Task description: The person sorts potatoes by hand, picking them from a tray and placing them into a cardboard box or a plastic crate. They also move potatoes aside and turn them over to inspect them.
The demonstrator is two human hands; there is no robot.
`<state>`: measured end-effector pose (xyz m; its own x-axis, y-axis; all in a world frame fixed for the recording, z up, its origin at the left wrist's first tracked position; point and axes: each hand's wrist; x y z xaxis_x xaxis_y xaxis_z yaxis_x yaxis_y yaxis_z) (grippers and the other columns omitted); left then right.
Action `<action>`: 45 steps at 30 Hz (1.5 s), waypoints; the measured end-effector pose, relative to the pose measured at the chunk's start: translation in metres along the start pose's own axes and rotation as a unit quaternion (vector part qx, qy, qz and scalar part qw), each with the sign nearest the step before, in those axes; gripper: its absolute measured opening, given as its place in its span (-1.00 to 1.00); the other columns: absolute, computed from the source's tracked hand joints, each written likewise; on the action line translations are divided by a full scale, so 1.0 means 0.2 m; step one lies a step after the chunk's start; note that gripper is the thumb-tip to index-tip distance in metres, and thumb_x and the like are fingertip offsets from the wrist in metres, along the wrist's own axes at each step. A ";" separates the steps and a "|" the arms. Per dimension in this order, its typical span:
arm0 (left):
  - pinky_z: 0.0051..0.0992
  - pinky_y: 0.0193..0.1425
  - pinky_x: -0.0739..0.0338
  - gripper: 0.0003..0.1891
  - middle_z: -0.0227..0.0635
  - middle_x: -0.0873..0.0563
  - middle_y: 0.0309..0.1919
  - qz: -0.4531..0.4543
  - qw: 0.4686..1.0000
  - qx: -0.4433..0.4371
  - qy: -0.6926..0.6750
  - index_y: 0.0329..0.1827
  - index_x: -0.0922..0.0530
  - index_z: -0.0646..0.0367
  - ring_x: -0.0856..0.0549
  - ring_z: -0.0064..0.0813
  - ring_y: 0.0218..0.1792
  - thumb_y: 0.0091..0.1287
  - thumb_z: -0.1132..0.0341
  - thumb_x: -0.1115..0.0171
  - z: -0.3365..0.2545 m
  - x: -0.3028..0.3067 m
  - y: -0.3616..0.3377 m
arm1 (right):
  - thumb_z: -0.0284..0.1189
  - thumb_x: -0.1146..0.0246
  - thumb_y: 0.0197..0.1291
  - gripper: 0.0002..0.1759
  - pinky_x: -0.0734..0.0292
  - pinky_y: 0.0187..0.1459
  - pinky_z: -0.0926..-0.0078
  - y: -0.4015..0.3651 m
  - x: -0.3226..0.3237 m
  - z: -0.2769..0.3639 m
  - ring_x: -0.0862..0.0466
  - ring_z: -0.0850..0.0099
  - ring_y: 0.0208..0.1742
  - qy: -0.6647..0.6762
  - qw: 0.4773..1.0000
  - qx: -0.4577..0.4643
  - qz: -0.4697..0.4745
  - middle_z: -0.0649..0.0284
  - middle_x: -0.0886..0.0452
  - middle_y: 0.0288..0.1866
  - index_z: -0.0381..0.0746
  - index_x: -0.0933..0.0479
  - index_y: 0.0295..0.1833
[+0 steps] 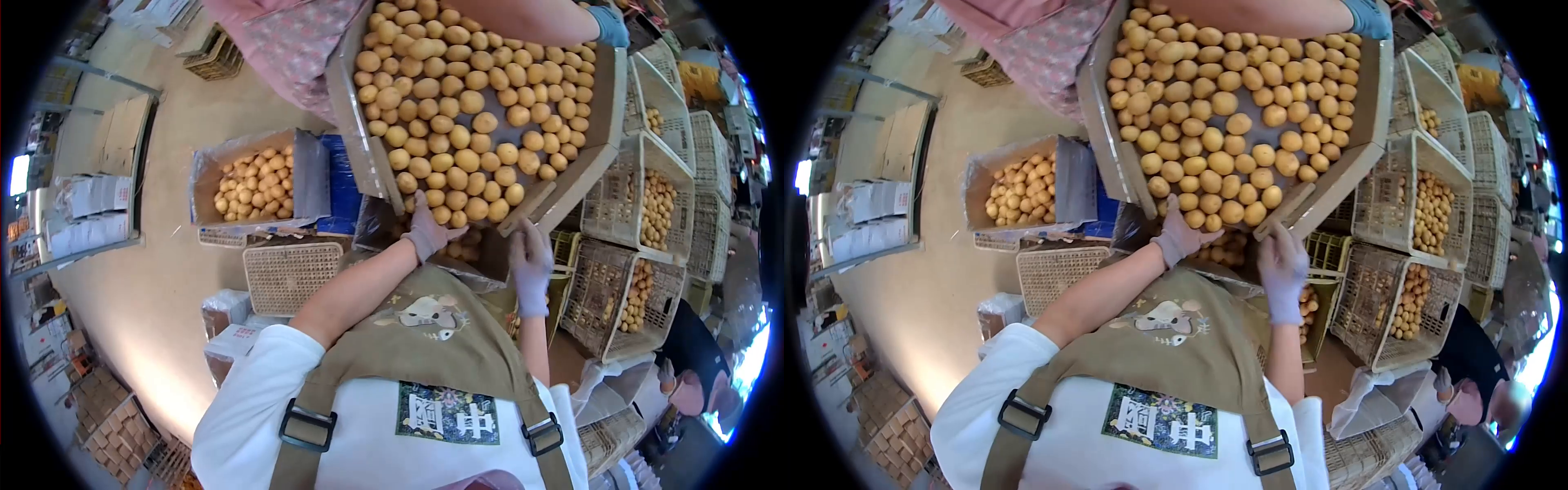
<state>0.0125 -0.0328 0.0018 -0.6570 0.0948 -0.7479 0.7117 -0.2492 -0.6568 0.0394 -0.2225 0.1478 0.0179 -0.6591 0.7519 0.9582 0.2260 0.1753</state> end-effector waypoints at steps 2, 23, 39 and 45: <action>0.29 0.46 -0.16 -0.14 -0.40 -0.23 0.58 -0.030 0.999 0.003 -0.031 0.61 -0.12 -0.22 -0.23 -0.11 0.55 0.36 -0.50 0.18 0.00 0.04 0.04 | -0.48 -0.31 0.21 -0.68 -0.61 -0.21 0.24 0.14 -0.23 0.16 -0.69 0.10 -0.28 -0.042 0.992 0.073 0.094 0.05 -0.68 -0.28 -0.21 -0.63 0.10; -0.01 0.34 -0.48 -0.34 -0.40 -0.50 0.30 0.071 0.984 -0.100 0.128 0.31 -0.37 -0.02 -0.51 -0.24 0.32 0.41 -0.34 0.04 0.02 0.00 -0.08 | -0.57 -0.16 0.26 -0.26 -0.70 0.04 0.19 0.32 -0.44 0.24 -0.72 0.19 -0.03 0.663 0.669 -0.276 0.192 0.11 -0.48 0.27 -0.01 -0.16 0.54; 0.34 0.51 -0.09 -0.18 -0.33 -0.21 0.58 0.009 0.999 0.002 0.037 0.61 -0.10 -0.18 -0.22 -0.05 0.56 0.41 -0.44 0.20 -0.04 -0.02 -0.05 | -0.37 -0.27 0.29 -0.22 -0.30 0.46 0.11 0.94 1.02 -0.06 -0.33 0.04 0.52 -0.060 0.925 0.072 -0.368 -0.16 -0.29 0.51 -0.34 -0.17 0.56; 0.33 0.50 -0.11 -0.20 -0.36 -0.22 0.58 0.058 0.997 0.003 0.051 0.61 -0.12 -0.15 -0.21 -0.07 0.57 0.44 -0.41 0.28 -0.04 0.03 -0.03 | -0.17 -0.35 0.14 -0.38 -0.25 0.38 -0.12 0.37 0.06 -0.30 -0.32 -0.13 0.49 -0.186 0.981 0.015 -0.050 -0.02 -0.44 0.43 -0.08 -0.53 0.33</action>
Point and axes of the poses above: each hand's wrist, its own y-axis towards the middle knuckle, its own x-axis out of the back of the hand, z = x × y
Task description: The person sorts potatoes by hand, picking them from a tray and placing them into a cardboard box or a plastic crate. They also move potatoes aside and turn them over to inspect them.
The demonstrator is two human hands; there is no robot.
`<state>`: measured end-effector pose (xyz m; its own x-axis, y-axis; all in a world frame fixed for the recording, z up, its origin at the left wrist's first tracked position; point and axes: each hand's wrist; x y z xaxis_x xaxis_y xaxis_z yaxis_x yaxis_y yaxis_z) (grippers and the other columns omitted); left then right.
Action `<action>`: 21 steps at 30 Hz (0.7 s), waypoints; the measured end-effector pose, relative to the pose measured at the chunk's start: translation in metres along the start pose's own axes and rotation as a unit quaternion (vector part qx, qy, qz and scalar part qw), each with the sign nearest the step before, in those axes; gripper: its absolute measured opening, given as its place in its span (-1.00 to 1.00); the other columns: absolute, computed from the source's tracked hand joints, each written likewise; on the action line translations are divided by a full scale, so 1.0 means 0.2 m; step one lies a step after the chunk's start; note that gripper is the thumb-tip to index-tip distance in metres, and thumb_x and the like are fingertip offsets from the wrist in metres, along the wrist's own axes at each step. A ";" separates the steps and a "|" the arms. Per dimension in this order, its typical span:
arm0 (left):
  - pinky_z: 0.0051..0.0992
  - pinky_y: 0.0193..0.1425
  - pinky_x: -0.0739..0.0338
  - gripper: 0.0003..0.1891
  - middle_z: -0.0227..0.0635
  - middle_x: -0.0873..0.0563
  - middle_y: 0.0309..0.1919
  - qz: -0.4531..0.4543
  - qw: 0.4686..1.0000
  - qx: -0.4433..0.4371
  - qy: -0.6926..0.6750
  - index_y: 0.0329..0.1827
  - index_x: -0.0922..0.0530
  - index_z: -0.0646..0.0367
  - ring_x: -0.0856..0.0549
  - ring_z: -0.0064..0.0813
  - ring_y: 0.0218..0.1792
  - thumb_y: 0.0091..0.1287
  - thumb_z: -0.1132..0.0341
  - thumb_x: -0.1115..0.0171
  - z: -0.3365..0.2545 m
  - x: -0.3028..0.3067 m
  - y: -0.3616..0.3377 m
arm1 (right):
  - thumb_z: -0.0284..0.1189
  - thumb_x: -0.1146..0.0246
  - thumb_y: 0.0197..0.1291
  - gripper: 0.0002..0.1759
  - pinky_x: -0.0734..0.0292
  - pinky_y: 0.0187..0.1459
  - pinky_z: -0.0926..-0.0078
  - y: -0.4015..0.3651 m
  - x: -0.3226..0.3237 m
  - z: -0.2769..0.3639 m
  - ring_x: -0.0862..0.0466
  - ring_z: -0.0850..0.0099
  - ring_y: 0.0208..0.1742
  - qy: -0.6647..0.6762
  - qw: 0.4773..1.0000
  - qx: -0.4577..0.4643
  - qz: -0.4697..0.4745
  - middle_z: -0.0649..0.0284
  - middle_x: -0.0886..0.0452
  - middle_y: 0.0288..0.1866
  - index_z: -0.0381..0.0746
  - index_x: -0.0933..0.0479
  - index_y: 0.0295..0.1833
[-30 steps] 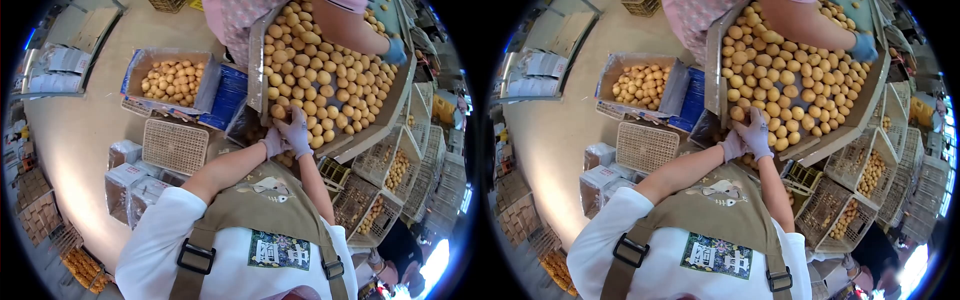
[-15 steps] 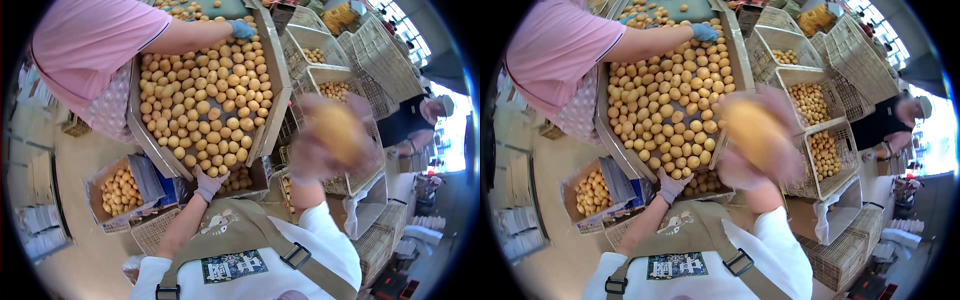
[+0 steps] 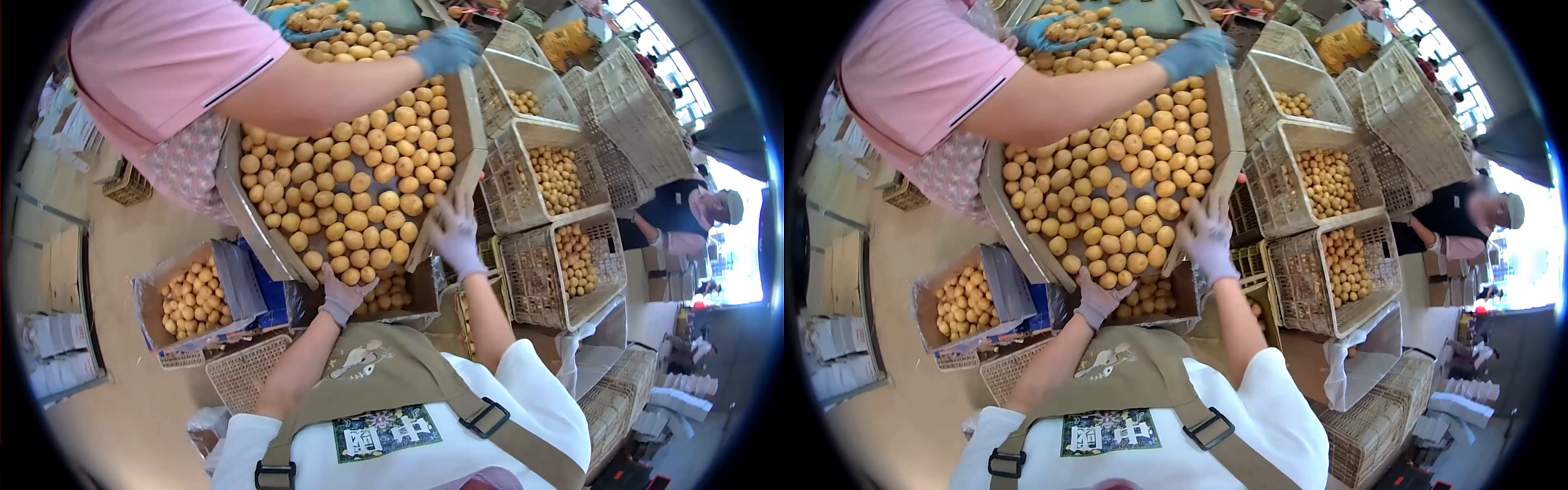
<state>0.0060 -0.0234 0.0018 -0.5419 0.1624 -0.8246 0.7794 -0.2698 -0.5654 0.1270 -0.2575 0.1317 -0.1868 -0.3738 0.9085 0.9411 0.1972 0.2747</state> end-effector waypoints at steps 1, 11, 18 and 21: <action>0.33 0.50 -0.12 -0.21 -0.36 -0.21 0.59 0.009 1.000 -0.004 0.003 0.61 -0.13 -0.15 -0.20 -0.07 0.57 0.44 -0.40 0.29 0.00 0.00 0.00 | -0.12 -0.36 0.10 -0.38 -0.16 0.41 -0.23 -0.08 -0.04 0.06 -0.22 -0.20 0.54 -0.081 0.996 0.026 0.011 0.02 -0.42 0.45 -0.01 -0.56 0.31; 0.34 0.46 -0.18 -0.22 -0.28 -0.23 0.56 -0.063 0.997 -0.012 -0.043 0.58 -0.16 -0.10 -0.24 -0.01 0.54 0.44 -0.38 0.25 0.00 -0.07 -0.04 | -0.22 -0.39 0.04 -0.56 -0.11 0.42 -0.18 -0.12 -0.14 0.10 -0.14 -0.15 0.58 -0.065 0.996 0.021 -0.056 0.18 -0.50 0.38 -0.02 -0.70 0.10; 0.38 0.47 -0.07 -0.25 -0.33 -0.25 0.55 -0.060 0.997 -0.022 -0.042 0.57 -0.20 -0.13 -0.21 0.00 0.54 0.44 -0.36 0.24 0.00 -0.07 -0.04 | -0.28 -0.37 0.03 -0.61 -0.19 0.36 -0.17 -0.12 -0.17 0.10 -0.20 -0.17 0.54 -0.047 0.994 0.037 -0.095 0.18 -0.56 0.31 -0.07 -0.72 0.03; 0.37 0.46 -0.12 -0.31 -0.30 -0.28 0.53 -0.089 0.993 -0.012 -0.074 0.55 -0.23 -0.09 -0.21 0.01 0.54 0.45 -0.24 0.19 -0.01 -0.11 -0.07 | -0.27 -0.37 0.03 -0.63 -0.18 0.37 -0.17 -0.12 -0.13 0.11 -0.21 -0.15 0.54 -0.039 0.994 0.031 -0.095 0.17 -0.57 0.28 -0.08 -0.72 0.00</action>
Point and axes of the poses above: each hand's wrist, its own y-axis towards the middle knuckle, its own x-axis out of the back of the hand, z = x × y
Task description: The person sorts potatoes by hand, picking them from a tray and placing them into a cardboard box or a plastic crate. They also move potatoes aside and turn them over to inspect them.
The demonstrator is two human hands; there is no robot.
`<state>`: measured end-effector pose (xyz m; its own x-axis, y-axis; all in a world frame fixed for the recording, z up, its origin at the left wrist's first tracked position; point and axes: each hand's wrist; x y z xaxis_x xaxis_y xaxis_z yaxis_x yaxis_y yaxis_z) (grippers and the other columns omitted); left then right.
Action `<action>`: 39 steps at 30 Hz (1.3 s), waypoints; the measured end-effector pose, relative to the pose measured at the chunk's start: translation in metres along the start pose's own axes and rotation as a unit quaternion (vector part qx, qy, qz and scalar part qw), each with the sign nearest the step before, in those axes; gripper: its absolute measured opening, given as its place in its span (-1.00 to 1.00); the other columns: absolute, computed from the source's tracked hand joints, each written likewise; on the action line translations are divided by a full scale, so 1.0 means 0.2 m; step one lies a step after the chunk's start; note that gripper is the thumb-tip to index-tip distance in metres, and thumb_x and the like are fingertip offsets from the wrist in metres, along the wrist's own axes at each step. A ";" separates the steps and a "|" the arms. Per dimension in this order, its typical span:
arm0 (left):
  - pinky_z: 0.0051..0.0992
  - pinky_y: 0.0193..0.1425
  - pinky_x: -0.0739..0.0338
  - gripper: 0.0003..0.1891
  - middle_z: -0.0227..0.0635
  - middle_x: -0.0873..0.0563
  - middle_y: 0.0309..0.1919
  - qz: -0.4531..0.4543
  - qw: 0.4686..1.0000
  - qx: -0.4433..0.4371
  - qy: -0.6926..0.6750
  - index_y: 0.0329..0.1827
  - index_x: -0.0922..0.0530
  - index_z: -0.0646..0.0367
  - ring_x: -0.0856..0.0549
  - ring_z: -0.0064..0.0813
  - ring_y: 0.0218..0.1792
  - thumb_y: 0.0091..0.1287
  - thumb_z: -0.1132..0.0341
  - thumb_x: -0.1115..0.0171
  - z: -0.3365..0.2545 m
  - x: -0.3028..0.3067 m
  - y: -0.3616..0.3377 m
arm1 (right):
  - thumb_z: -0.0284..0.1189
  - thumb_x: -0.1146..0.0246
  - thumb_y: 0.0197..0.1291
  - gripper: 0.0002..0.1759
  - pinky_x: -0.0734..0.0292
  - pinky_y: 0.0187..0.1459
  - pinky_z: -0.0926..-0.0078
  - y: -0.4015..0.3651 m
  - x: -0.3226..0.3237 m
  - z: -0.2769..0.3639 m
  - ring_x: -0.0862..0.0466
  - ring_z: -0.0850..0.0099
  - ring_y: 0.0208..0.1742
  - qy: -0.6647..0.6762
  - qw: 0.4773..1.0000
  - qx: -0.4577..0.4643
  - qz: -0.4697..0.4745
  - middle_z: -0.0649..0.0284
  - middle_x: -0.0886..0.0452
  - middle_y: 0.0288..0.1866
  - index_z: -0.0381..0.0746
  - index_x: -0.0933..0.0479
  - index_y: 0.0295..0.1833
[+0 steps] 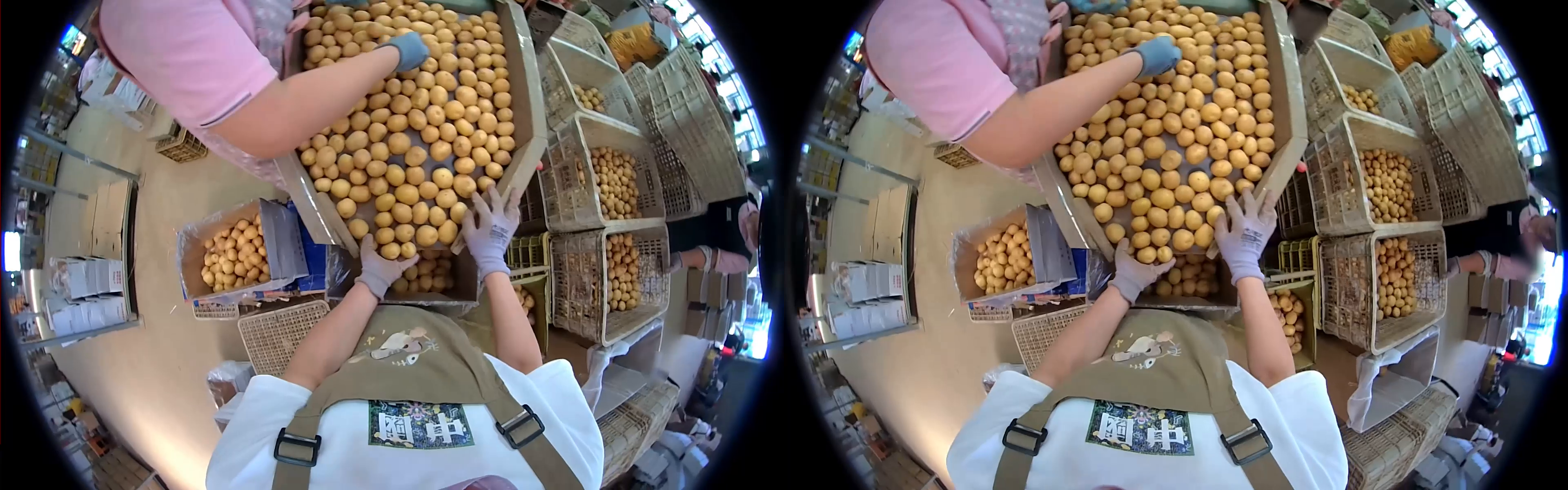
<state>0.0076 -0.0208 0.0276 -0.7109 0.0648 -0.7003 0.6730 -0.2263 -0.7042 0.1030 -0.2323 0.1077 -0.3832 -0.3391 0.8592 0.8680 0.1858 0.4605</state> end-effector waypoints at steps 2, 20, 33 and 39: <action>0.39 0.45 -0.12 -0.35 -0.26 -0.29 0.53 0.042 0.998 -0.031 0.044 0.54 -0.24 -0.06 -0.22 0.03 0.54 0.46 -0.16 0.18 0.01 0.01 -0.01 | -0.29 -0.37 0.02 -0.65 -0.18 0.37 -0.17 0.00 0.00 0.00 -0.21 -0.14 0.53 -0.001 1.000 -0.008 0.000 0.17 -0.56 0.28 -0.08 -0.72 -0.02; 0.36 0.47 -0.15 -0.34 -0.25 -0.29 0.54 0.080 0.996 -0.024 -0.010 0.56 -0.20 0.01 -0.27 -0.01 0.53 0.50 -0.13 0.18 -0.02 0.13 0.04 | -0.23 -0.36 0.05 -0.63 -0.12 0.42 -0.17 -0.01 -0.07 -0.02 -0.16 -0.15 0.56 -0.053 0.998 0.000 0.041 0.23 -0.57 0.32 0.01 -0.74 0.02; 0.26 0.42 -0.29 -0.42 -0.28 -0.37 0.44 0.080 0.997 -0.019 -0.011 0.46 -0.28 -0.01 -0.35 -0.04 0.44 0.49 -0.09 -0.04 -0.02 0.23 0.07 | -0.24 -0.37 0.07 -0.61 -0.19 0.39 -0.17 -0.03 -0.10 -0.04 -0.19 -0.19 0.53 -0.097 0.994 0.029 0.043 0.26 -0.54 0.35 0.03 -0.70 0.07; 0.32 0.38 -0.34 -0.40 -0.22 -0.27 0.47 0.042 0.999 -0.032 0.008 0.50 -0.21 -0.04 -0.33 -0.01 0.44 0.49 0.01 -0.14 0.00 0.28 0.16 | 0.00 -0.25 0.20 -0.27 0.13 0.51 -0.35 -0.06 -0.07 0.31 -0.27 -0.07 0.53 -0.082 0.963 0.078 0.246 0.06 -0.29 0.53 0.05 -0.37 0.48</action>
Point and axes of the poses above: each hand's wrist, its own y-axis towards the middle knuckle, its own x-axis out of the back of the hand, z = x × y
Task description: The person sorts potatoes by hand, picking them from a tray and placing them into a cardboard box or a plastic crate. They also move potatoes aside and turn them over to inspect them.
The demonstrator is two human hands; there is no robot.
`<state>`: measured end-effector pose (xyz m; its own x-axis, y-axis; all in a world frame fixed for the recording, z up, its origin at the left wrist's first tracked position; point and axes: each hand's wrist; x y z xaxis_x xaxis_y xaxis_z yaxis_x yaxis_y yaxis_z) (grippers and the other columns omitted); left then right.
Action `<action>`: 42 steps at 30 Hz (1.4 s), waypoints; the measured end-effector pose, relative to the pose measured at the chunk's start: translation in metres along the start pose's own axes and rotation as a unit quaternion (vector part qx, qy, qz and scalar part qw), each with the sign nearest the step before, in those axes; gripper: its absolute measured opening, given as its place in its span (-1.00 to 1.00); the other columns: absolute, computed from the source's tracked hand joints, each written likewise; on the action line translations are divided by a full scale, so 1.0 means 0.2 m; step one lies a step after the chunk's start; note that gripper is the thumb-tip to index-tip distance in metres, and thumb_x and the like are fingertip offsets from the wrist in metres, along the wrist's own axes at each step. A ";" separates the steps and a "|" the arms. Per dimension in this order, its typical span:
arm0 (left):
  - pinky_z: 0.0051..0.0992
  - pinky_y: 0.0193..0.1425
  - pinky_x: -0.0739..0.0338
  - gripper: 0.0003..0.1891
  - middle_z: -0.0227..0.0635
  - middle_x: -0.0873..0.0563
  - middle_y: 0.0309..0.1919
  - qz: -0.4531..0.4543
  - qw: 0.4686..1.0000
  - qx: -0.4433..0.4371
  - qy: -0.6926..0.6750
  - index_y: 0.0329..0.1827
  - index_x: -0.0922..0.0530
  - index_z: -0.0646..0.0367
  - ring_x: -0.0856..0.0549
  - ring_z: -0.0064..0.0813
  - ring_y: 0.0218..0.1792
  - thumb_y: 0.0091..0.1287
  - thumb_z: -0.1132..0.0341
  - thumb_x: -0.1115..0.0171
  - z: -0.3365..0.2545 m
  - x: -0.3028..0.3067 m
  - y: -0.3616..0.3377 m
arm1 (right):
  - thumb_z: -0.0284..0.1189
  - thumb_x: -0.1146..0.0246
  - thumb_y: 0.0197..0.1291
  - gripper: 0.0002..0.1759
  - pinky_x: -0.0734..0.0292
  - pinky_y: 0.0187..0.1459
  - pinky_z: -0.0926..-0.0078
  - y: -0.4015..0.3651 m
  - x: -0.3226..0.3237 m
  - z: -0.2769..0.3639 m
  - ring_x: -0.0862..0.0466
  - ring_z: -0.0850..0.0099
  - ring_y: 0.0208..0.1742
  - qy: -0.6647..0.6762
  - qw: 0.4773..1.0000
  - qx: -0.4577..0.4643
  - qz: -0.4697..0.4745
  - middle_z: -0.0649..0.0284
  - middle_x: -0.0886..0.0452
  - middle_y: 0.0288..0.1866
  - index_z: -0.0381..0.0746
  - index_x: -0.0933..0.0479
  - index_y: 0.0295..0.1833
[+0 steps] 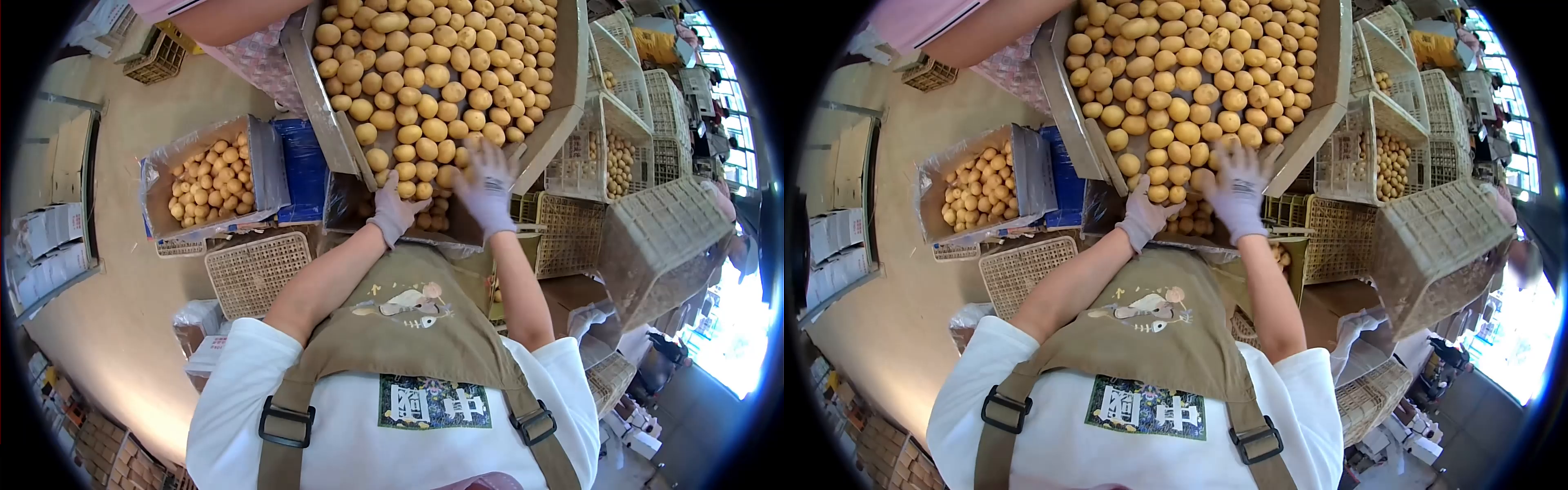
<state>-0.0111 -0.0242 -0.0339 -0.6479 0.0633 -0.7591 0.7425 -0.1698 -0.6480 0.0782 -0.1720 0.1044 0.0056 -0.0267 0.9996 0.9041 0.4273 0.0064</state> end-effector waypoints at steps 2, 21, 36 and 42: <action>0.32 0.41 -0.29 -0.38 -0.25 -0.29 0.48 -0.007 1.000 0.007 0.015 0.52 -0.20 -0.06 -0.33 -0.02 0.46 0.50 -0.05 -0.10 0.00 -0.01 -0.01 | 0.09 -0.24 0.18 -0.27 0.07 0.51 -0.28 -0.05 -0.09 0.11 -0.20 -0.03 0.58 0.026 0.996 0.017 0.089 0.03 -0.21 0.59 0.17 -0.38 0.47; -0.10 0.55 -0.22 -0.14 -0.25 -0.31 0.52 -0.059 0.992 0.000 0.112 0.58 -0.18 0.01 -0.32 -0.27 0.50 0.41 -0.40 0.02 -0.08 -0.15 -0.15 | 0.14 -0.25 0.18 -0.30 0.25 0.48 -0.45 0.04 -0.07 0.05 0.08 -0.24 0.65 0.011 0.987 0.057 0.149 0.03 -0.02 0.68 0.43 -0.37 0.47; 0.21 0.51 -0.04 -0.12 -0.43 -0.29 0.51 -0.084 0.992 0.045 0.080 0.56 -0.18 -0.22 -0.21 -0.27 0.55 0.29 -0.49 -0.06 -0.11 -0.24 -0.14 | 0.09 -0.30 0.12 -0.42 0.17 0.46 -0.47 0.08 -0.09 0.07 0.07 -0.32 0.62 0.066 0.986 0.102 0.114 -0.05 -0.07 0.65 0.40 -0.54 0.31; 0.31 0.51 0.02 -0.08 -0.40 -0.25 0.54 -0.081 0.982 0.036 0.164 0.58 -0.15 -0.19 -0.19 -0.24 0.56 0.28 -0.52 -0.01 -0.08 -0.21 -0.10 | 0.00 -0.31 0.13 -0.46 -0.16 0.44 -0.12 0.17 -0.10 -0.05 -0.31 -0.08 0.49 0.135 0.991 0.002 0.023 -0.04 -0.26 0.55 0.18 -0.63 0.25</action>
<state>0.0035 -0.0077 0.0105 -0.6584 0.4068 -0.6333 0.6127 -0.1989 -0.7649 0.1127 -0.1653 0.0841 0.1608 -0.2486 0.9552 0.8988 0.4368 -0.0377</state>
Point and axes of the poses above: each hand's wrist, its own y-axis towards the middle knuckle, its own x-axis out of the back of the hand, z = x × y
